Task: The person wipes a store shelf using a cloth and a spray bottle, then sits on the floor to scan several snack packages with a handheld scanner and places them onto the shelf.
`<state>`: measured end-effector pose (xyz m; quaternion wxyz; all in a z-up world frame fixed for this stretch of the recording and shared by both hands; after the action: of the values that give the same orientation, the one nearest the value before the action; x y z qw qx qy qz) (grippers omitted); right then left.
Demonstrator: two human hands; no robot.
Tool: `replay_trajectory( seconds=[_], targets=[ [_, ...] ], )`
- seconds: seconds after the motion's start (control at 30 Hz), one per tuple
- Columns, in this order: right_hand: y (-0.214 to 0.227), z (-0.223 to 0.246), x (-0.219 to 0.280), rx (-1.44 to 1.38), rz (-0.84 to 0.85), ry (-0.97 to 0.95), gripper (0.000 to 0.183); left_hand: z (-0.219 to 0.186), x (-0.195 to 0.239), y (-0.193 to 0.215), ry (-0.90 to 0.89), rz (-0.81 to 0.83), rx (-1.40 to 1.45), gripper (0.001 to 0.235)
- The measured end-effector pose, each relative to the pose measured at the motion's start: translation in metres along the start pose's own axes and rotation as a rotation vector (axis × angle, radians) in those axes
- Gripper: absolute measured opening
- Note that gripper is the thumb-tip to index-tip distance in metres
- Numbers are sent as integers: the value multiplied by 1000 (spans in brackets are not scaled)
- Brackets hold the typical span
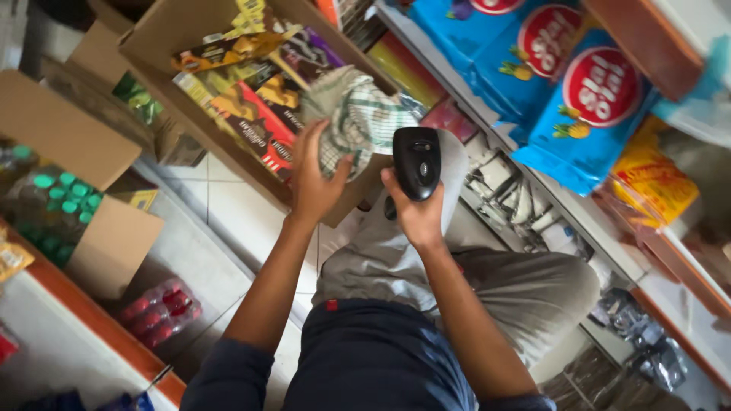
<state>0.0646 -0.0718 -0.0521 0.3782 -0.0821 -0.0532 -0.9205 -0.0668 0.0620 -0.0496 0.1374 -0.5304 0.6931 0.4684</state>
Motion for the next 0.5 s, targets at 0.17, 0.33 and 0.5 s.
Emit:
replay_trajectory(
  seconds=[0.17,0.33,0.5],
  targets=[
    [-25,1,-14,65,125,40,20,38,21,-8,235,344,429,27],
    [-48,-6,-23,120,256,16,24,83,23,-8,746,353,23,35],
    [-64,-11,-26,344,300,94,44,117,39,-27,709,-32,-132,83]
  ],
)
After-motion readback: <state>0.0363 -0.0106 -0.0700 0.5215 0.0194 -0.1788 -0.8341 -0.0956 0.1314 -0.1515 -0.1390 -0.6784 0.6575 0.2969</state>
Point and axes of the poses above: each hand's wrist, its own x-axis away from the middle knuckle, its own y-axis out of the back of the hand, z = x × y, the point moved 1 cm from there along -x, towards the middle knuckle, and after that the axes turned 7 degrees about -y, right-handed, at the moved point
